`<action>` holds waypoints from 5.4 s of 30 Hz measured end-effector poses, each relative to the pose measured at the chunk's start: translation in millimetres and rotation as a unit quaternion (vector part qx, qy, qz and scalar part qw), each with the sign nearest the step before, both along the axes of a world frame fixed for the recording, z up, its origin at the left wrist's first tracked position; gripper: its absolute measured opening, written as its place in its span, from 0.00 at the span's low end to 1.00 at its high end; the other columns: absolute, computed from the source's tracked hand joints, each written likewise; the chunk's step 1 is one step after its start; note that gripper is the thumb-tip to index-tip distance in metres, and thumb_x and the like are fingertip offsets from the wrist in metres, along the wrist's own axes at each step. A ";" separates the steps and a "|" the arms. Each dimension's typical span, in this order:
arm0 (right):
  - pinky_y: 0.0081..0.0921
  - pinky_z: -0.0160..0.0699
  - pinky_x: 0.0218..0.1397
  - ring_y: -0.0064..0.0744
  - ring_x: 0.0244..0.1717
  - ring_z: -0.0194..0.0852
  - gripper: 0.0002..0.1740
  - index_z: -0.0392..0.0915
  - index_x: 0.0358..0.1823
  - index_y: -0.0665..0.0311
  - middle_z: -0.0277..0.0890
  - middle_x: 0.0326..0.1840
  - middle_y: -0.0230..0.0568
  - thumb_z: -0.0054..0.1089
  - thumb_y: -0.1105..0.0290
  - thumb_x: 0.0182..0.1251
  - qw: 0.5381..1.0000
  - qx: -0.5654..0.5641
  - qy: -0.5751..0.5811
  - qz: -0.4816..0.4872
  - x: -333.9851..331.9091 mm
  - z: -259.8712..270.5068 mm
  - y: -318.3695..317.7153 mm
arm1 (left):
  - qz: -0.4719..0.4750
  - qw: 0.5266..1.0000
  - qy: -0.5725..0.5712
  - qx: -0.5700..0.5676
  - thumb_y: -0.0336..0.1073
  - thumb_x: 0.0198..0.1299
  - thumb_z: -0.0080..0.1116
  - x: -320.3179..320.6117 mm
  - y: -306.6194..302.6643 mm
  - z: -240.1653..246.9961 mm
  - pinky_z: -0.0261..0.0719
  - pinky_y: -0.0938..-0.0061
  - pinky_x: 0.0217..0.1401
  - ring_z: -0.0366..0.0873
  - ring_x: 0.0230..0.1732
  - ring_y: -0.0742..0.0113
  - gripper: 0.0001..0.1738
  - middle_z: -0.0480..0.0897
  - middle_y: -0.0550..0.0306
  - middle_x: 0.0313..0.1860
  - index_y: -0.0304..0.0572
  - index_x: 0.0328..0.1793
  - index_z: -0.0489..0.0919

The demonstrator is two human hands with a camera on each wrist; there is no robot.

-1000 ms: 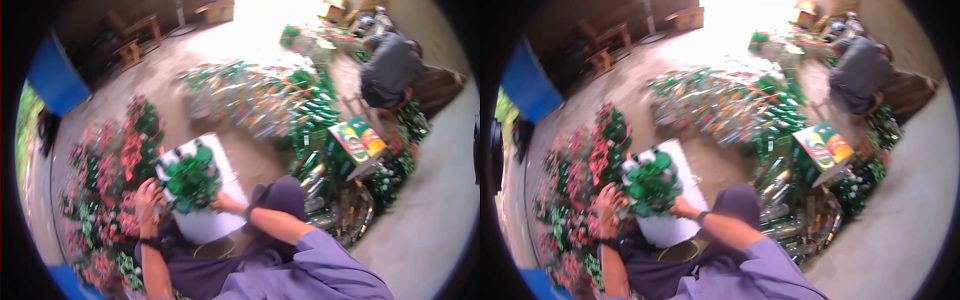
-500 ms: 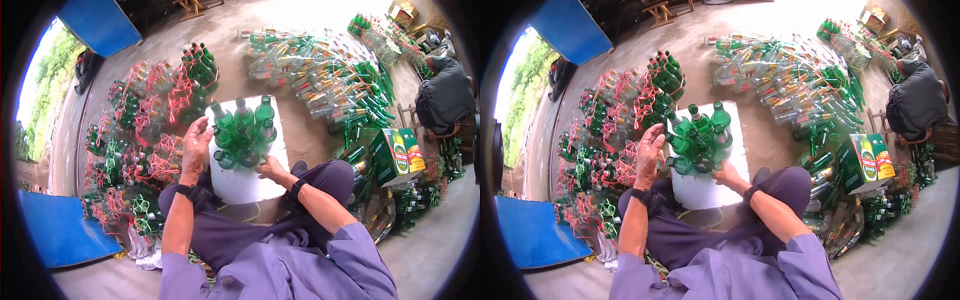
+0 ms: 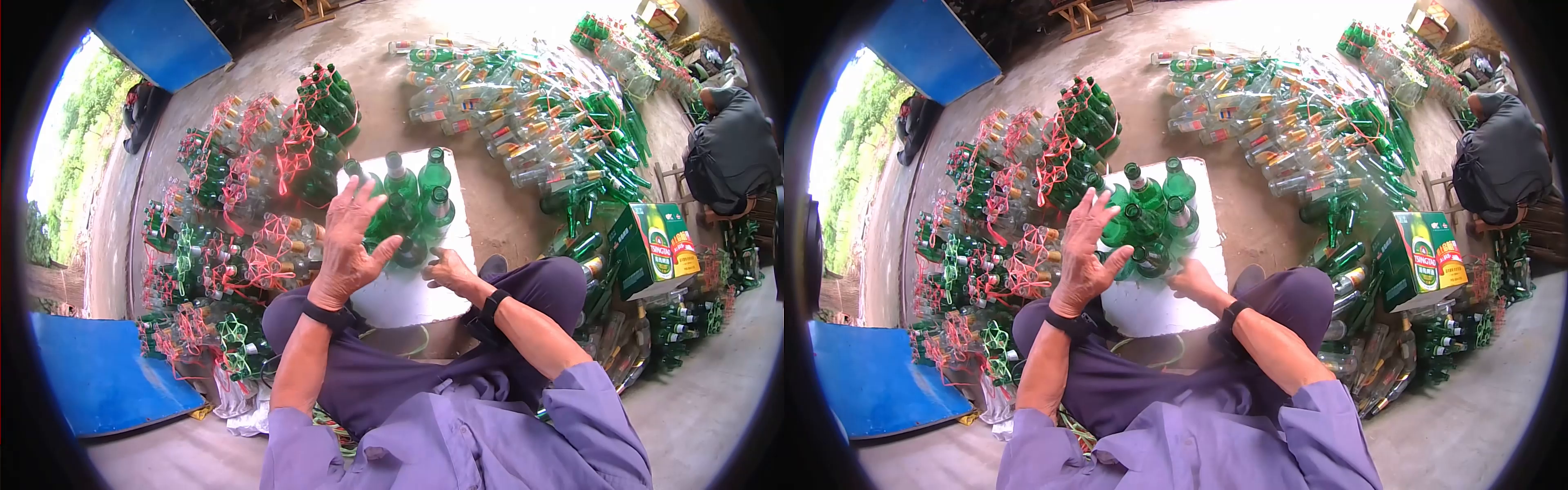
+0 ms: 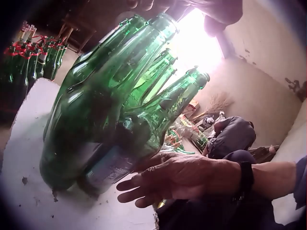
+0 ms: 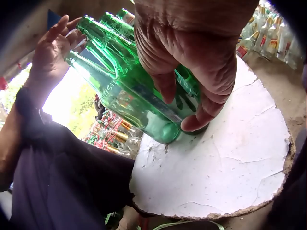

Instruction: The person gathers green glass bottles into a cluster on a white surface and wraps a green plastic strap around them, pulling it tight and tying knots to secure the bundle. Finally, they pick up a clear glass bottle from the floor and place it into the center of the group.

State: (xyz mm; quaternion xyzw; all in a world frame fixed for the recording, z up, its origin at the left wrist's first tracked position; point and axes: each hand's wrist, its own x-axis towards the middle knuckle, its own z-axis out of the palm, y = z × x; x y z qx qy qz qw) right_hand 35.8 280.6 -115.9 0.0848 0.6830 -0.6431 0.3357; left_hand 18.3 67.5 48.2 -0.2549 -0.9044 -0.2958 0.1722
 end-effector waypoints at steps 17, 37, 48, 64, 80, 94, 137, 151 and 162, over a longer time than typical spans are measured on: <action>0.44 0.81 0.49 0.58 0.42 0.84 0.21 0.80 0.45 0.76 0.82 0.35 0.64 0.63 0.64 0.58 0.930 0.202 0.217 0.216 8.0 56.7 14.8 | -0.033 0.995 0.013 -0.098 0.46 0.66 0.61 -2.7 17.4 -6.9 0.54 0.49 0.80 0.67 0.76 0.47 0.28 0.74 0.44 0.72 0.39 0.68 0.75; 0.40 0.79 0.58 0.55 0.52 0.83 0.30 0.77 0.53 0.78 0.83 0.45 0.65 0.65 0.60 0.55 0.884 0.441 0.055 -0.146 -95.3 52.4 357.1 | -0.023 0.995 -0.051 -0.088 0.51 0.68 0.57 -7.5 23.3 -1.8 0.54 0.48 0.80 0.77 0.66 0.47 0.29 0.77 0.41 0.69 0.37 0.67 0.75; 0.38 0.68 0.73 0.57 0.71 0.69 0.48 0.56 0.76 0.75 0.70 0.68 0.68 0.65 0.65 0.55 0.815 0.533 0.165 -0.155 -138.6 -28.5 421.8 | -0.013 0.993 -0.063 -0.102 0.54 0.68 0.56 -12.3 24.9 -5.4 0.51 0.45 0.80 0.77 0.66 0.45 0.31 0.77 0.40 0.69 0.38 0.67 0.74; 0.53 0.80 0.50 0.65 0.47 0.80 0.20 0.72 0.53 0.67 0.80 0.42 0.64 0.65 0.66 0.65 0.737 0.625 0.251 -0.054 -145.7 -59.0 379.4 | -0.017 0.993 -0.057 -0.097 0.51 0.67 0.58 -15.8 27.5 -3.8 0.50 0.45 0.80 0.78 0.65 0.44 0.29 0.78 0.37 0.67 0.36 0.65 0.75; 0.51 0.83 0.50 0.63 0.45 0.84 0.18 0.79 0.40 0.75 0.83 0.39 0.66 0.66 0.62 0.63 0.742 0.620 0.253 0.028 -116.9 26.0 305.6 | -0.026 0.997 -0.032 -0.061 0.46 0.62 0.63 -13.4 25.3 -2.2 0.54 0.49 0.78 0.80 0.62 0.47 0.28 0.79 0.40 0.67 0.37 0.64 0.76; 0.47 0.77 0.47 0.63 0.40 0.80 0.22 0.78 0.37 0.77 0.79 0.32 0.63 0.67 0.60 0.60 0.789 0.476 0.364 0.136 -55.6 192.6 168.5 | -0.012 0.999 -0.014 -0.042 0.45 0.62 0.64 -5.0 14.6 -9.3 0.55 0.53 0.78 0.82 0.59 0.54 0.28 0.79 0.47 0.68 0.42 0.66 0.76; 0.29 0.89 0.33 0.33 0.29 0.86 0.31 0.70 0.62 0.70 0.85 0.31 0.45 0.70 0.72 0.57 0.977 0.179 0.091 0.063 13.1 66.6 62.2 | 0.052 0.978 0.006 0.200 0.43 0.65 0.65 3.7 -2.4 -14.6 0.65 0.59 0.74 0.73 0.69 0.52 0.26 0.80 0.46 0.64 0.38 0.66 0.77; 0.22 0.85 0.38 0.24 0.37 0.79 0.23 0.78 0.48 0.66 0.77 0.38 0.31 0.70 0.85 0.48 0.954 -0.188 -0.122 -0.198 0.9 5.2 36.6 | 0.229 0.637 -0.452 0.581 0.73 0.66 0.45 -27.4 -61.0 -163.0 0.58 0.54 0.73 0.67 0.70 0.54 0.47 0.74 0.48 0.70 0.38 0.74 0.69; 0.20 0.72 0.35 0.16 0.33 0.70 0.20 0.79 0.46 0.64 0.74 0.33 0.24 0.69 0.80 0.49 0.991 -0.042 0.016 -0.124 2.7 3.4 31.0 | 0.039 0.677 -0.404 0.614 0.62 0.74 0.47 -11.3 -28.6 -155.4 0.75 0.71 0.61 0.76 0.59 0.70 0.32 0.79 0.61 0.60 0.45 0.69 0.74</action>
